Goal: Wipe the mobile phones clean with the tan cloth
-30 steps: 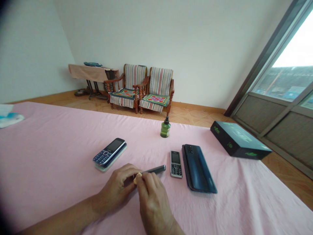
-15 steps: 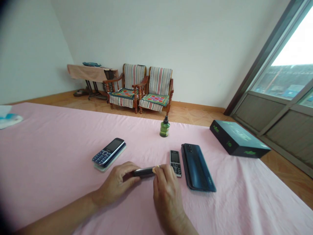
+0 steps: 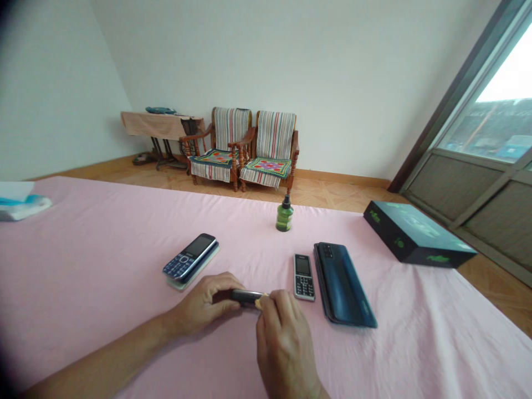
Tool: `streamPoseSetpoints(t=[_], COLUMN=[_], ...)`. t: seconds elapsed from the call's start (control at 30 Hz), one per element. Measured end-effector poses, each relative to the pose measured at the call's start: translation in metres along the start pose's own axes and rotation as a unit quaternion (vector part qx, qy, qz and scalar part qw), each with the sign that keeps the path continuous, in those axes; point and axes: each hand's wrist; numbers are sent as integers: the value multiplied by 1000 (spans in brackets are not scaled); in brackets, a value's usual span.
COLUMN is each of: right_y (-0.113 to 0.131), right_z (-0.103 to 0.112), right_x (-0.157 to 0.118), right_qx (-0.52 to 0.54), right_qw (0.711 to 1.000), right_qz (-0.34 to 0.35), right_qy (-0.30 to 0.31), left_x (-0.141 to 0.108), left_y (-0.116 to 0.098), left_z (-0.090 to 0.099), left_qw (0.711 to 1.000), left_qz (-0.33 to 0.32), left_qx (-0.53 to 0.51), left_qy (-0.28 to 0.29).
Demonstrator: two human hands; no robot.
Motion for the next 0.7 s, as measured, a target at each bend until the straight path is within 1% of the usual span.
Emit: streamPoseSetpoints(t=[0.3,0.57,0.63,0.7], right_y=[22,46,47,43], right_z=[-14,-25,-25,-23], right_x=[6,18,17,14], right_qx=[11,-25,-24,-10], right_qw=[999,997,998,999], right_qz=[17,44,40,27], right_qy=[35,53,52,43], left_x=[1,1,1,0], left_y=[3,9,8,7], left_z=[-2,-4,-5,-4], left_qw=[1000,999,999,999], left_qz=[-14,-39,-40,-38], left_qx=[-6,8,11,12], left_qy=[5,-2,-3,-4])
Point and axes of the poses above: each hand's wrist, its own x-axis towards the middle knuckle, its own z-axis out of the back of the hand, y = z × x, and after that the axes turned 12 degrees about -x, right-handed
